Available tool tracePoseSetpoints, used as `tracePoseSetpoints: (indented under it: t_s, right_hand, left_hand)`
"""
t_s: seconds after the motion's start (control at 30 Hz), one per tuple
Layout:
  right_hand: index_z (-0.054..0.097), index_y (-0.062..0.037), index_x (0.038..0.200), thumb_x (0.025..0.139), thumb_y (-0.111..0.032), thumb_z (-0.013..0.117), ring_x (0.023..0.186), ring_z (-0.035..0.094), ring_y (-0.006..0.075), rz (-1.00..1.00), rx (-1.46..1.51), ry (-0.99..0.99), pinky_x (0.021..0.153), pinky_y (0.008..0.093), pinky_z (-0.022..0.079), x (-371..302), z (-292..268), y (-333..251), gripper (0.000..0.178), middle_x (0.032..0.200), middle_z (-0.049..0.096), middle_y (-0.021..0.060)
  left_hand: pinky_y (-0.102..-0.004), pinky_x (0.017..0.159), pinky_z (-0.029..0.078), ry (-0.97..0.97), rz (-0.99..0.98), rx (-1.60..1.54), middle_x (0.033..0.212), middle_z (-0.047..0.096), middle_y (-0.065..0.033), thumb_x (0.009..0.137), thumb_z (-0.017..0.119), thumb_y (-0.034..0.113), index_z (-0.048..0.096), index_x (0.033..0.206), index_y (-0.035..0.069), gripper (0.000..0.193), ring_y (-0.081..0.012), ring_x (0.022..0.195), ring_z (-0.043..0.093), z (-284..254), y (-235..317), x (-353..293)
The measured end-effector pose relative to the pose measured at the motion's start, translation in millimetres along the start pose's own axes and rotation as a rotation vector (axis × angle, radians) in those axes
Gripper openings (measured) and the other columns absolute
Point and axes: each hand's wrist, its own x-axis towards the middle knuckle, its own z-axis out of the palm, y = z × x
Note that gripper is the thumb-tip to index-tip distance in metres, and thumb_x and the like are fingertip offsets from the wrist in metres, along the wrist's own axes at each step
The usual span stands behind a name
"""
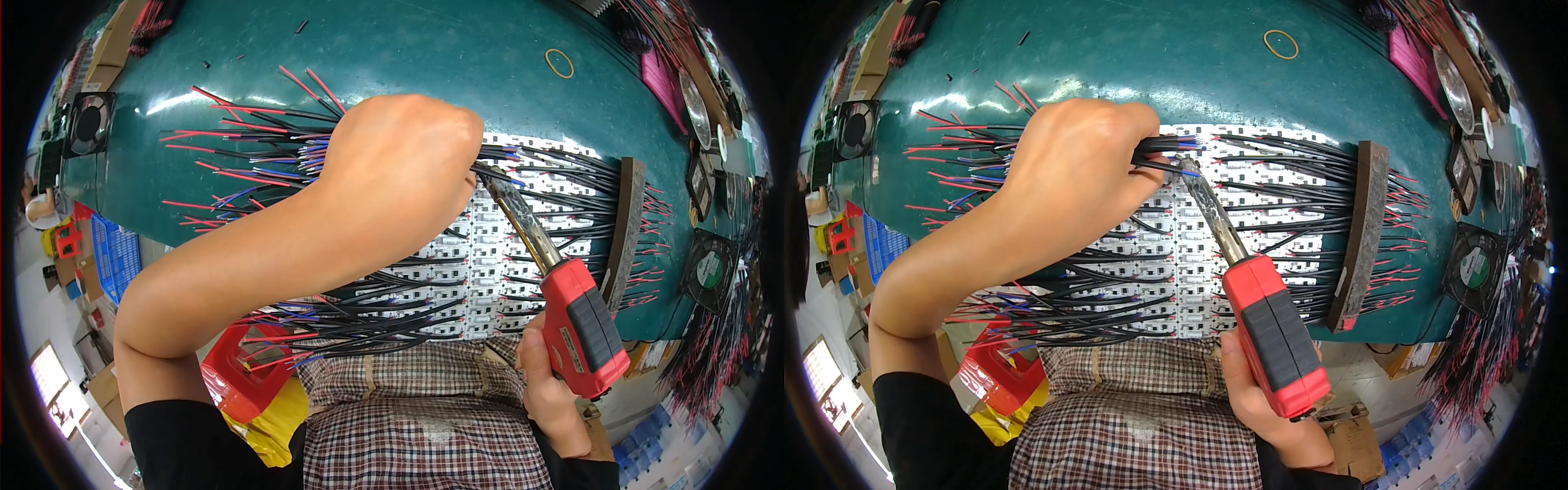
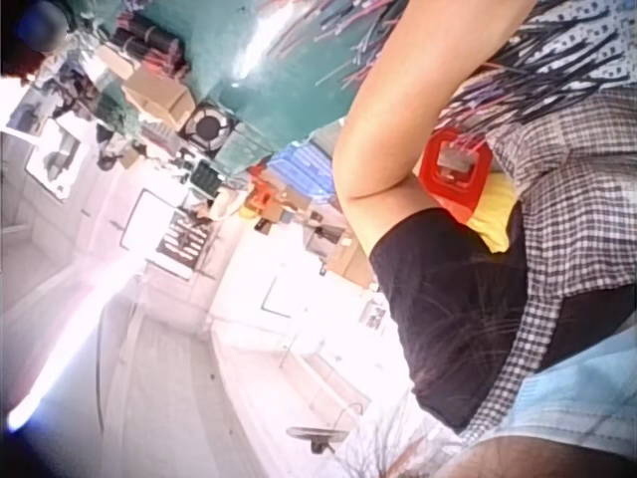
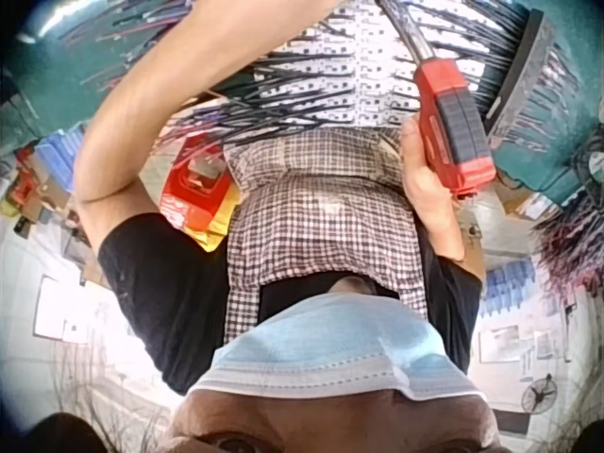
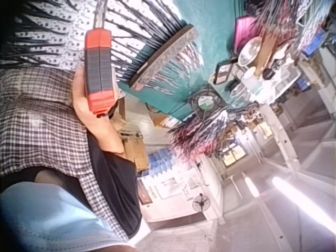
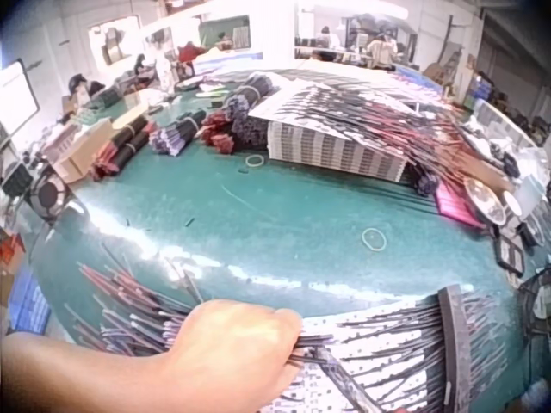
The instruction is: The person solders wire ends onto circuit boards using a handheld soldering iron. The person then secures a bundle of wires with a rubber band, places it aside, and solders the next set of wires.
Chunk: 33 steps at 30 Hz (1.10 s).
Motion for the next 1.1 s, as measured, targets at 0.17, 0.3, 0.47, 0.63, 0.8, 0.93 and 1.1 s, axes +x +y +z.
tracePoseSetpoints:
  t_s: [0.17,0.3,0.47,0.63,0.8,0.93,1.1]
  right_hand:
    - [0.057,0.0001,0.117,0.101,-0.014,0.061,0.059,0.051,0.0083,-0.052,0.041,-0.047,0.053,0.0250,0.040,-7,-3,3,0.021,0.076,0.057,0.0025]
    - [0.057,-0.0009,0.111,0.102,-0.019,0.061,0.058,0.050,0.0082,0.066,0.090,0.005,0.053,0.0250,0.038,-10,-1,-2,0.021,0.074,0.057,0.0024]
    - [0.056,-0.0002,0.114,0.101,-0.019,0.062,0.058,0.049,0.0070,-0.064,-0.002,-0.062,0.053,0.0246,0.039,-8,-5,5,0.023,0.071,0.054,0.0010]
    - [0.061,-0.0014,0.112,0.098,-0.012,0.067,0.070,0.056,0.0127,0.088,0.097,-0.043,0.063,0.0291,0.046,-9,-2,-2,0.018,0.081,0.060,0.0039]
    - [0.067,-0.0019,0.108,0.092,-0.006,0.073,0.081,0.066,0.0206,0.253,0.220,-0.023,0.072,0.0339,0.053,-9,-3,-8,0.017,0.092,0.068,0.0084]
    - [0.068,-0.0017,0.101,0.088,-0.008,0.077,0.076,0.066,0.0253,0.088,-0.086,-0.098,0.070,0.0361,0.053,-9,-6,1,0.017,0.089,0.067,0.0102]
    - [0.069,-0.0017,0.099,0.087,-0.009,0.077,0.073,0.065,0.0278,0.009,-0.058,-0.046,0.067,0.0378,0.053,-7,-3,1,0.016,0.085,0.067,0.0110]
  left_hand:
    - [-0.0487,0.067,0.052,0.020,0.009,0.003,0.071,0.067,-0.0191,0.076,0.075,0.014,0.065,0.077,0.000,0.017,-0.0390,0.071,0.067,1,-1,0]
    - [-0.0483,0.069,0.053,-0.041,-0.029,0.007,0.072,0.068,-0.0197,0.077,0.075,0.014,0.068,0.080,0.000,0.016,-0.0386,0.072,0.068,-1,-1,5]
    - [-0.0505,0.072,0.054,-0.068,-0.070,-0.053,0.076,0.069,-0.0219,0.076,0.071,0.012,0.071,0.080,-0.001,0.013,-0.0414,0.075,0.068,-7,-5,9]
    - [-0.0481,0.071,0.052,-0.076,-0.031,-0.103,0.077,0.069,-0.0212,0.081,0.074,0.016,0.073,0.089,-0.002,0.020,-0.0412,0.073,0.066,-7,-11,13]
    - [-0.0474,0.069,0.053,-0.093,-0.019,-0.039,0.074,0.069,-0.0194,0.080,0.075,0.015,0.072,0.086,-0.001,0.017,-0.0398,0.072,0.067,-6,-5,10]
    - [-0.0476,0.067,0.053,-0.052,0.004,-0.019,0.073,0.068,-0.0182,0.078,0.076,0.014,0.071,0.083,0.000,0.015,-0.0389,0.071,0.068,-2,-4,6]
    - [-0.0494,0.066,0.053,-0.007,0.038,0.018,0.070,0.067,-0.0179,0.076,0.076,0.013,0.069,0.080,0.001,0.015,-0.0388,0.071,0.068,0,0,5]
